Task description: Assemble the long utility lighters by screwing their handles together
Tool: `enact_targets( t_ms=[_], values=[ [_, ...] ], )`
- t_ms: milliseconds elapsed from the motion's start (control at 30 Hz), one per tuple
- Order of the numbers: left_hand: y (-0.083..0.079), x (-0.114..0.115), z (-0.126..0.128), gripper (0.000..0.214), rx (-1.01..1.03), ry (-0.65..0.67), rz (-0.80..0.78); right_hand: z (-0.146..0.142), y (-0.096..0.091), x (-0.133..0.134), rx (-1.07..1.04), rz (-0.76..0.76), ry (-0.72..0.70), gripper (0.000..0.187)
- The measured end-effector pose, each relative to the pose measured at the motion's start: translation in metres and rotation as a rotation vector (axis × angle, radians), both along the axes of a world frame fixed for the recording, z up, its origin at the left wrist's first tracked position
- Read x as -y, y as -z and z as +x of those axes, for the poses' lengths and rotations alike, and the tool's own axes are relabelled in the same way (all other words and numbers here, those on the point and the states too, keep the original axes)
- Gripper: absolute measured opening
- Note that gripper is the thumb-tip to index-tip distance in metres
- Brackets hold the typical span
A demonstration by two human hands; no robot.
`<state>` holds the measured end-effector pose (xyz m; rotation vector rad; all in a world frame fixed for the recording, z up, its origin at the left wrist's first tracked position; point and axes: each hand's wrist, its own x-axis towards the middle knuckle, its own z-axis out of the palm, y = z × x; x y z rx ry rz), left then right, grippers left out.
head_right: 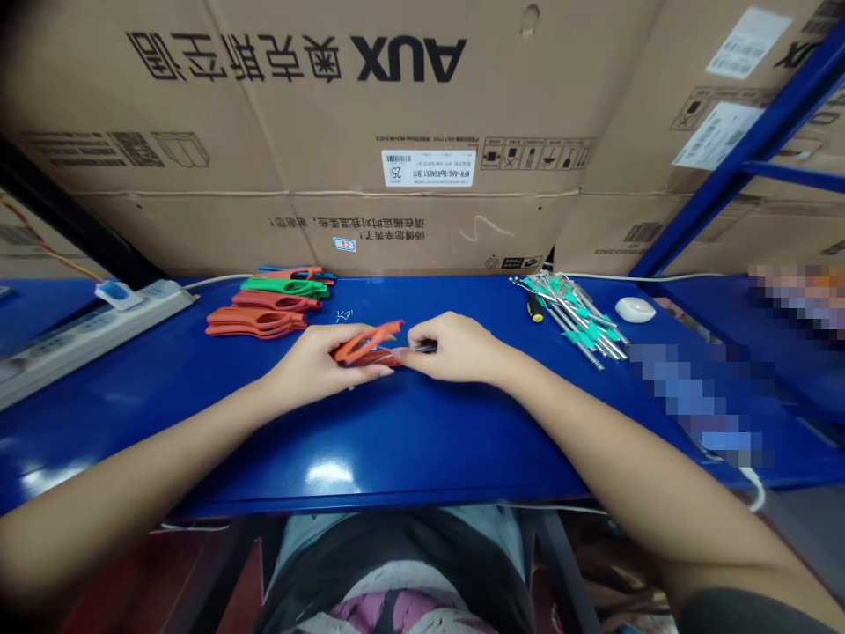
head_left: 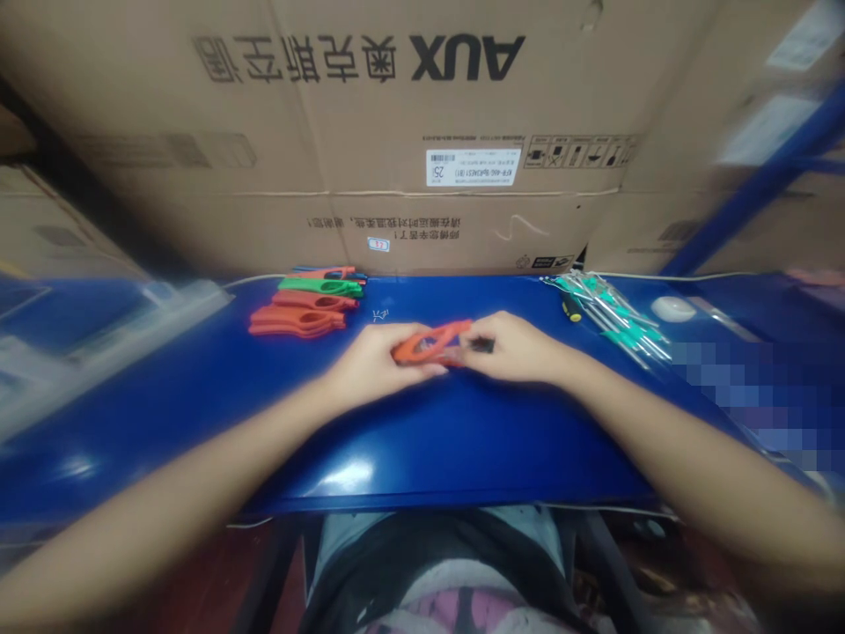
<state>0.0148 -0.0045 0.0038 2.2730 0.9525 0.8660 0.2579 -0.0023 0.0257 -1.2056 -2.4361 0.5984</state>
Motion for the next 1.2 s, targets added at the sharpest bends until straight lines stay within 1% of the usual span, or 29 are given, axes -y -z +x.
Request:
enact_targets(
  t_ms=[67, 133, 200, 233, 300, 367, 433, 500, 667, 833, 933, 1033, 1133, 1200],
  values=[
    [0.001, -0.004, 0.0, 0.053, 0.055, -0.094, -0.106, 0.005, 0.0, -0.007, 0.01, -0.065, 0.03, 0.037],
    [0.004, -0.01, -0.001, 0.053, 0.117, -0.177, -0.169, 0.009, 0.001, -0.013, -0.003, -0.138, 0.048, 0.03],
    [0.01, -0.017, -0.003, 0.045, 0.146, -0.235, -0.154, 0.011, 0.001, -0.017, -0.012, -0.192, 0.046, 0.024],
    [0.013, -0.021, -0.005, 0.04, 0.129, -0.254, -0.132, 0.011, 0.0, -0.017, 0.0, -0.208, 0.039, 0.024],
    [0.018, -0.026, -0.008, 0.037, 0.022, -0.244, -0.122, 0.011, -0.001, -0.016, 0.056, -0.219, 0.024, 0.025],
    [0.022, -0.029, -0.011, 0.036, -0.124, -0.183, -0.139, 0.009, -0.003, -0.013, 0.124, -0.216, 0.019, 0.025],
    [0.022, -0.028, -0.012, 0.036, -0.228, -0.118, -0.138, 0.007, -0.005, -0.01, 0.167, -0.21, 0.03, 0.025],
    [0.02, -0.025, -0.011, 0.039, -0.272, -0.094, -0.128, 0.006, -0.006, -0.008, 0.186, -0.197, 0.045, 0.025],
    [0.016, -0.022, -0.007, 0.047, -0.277, -0.083, -0.134, 0.005, -0.004, -0.005, 0.181, -0.149, 0.041, 0.027],
    [0.011, -0.018, -0.006, 0.04, -0.307, -0.074, -0.134, 0.004, -0.004, -0.006, 0.191, -0.091, 0.044, 0.024],
    [0.003, -0.018, -0.009, 0.037, -0.318, -0.092, -0.147, 0.005, -0.005, -0.007, 0.14, -0.064, 0.066, 0.021],
    [-0.007, -0.021, -0.018, 0.033, -0.396, -0.111, -0.189, 0.009, -0.006, -0.008, 0.11, -0.088, 0.063, 0.025],
    [-0.016, -0.026, -0.027, 0.028, -0.503, -0.182, -0.185, 0.01, -0.007, -0.007, 0.132, -0.126, 0.013, 0.025],
    [-0.019, -0.03, -0.032, 0.028, -0.514, -0.234, -0.166, 0.01, -0.006, -0.006, 0.14, -0.143, -0.042, 0.025]
  ],
)
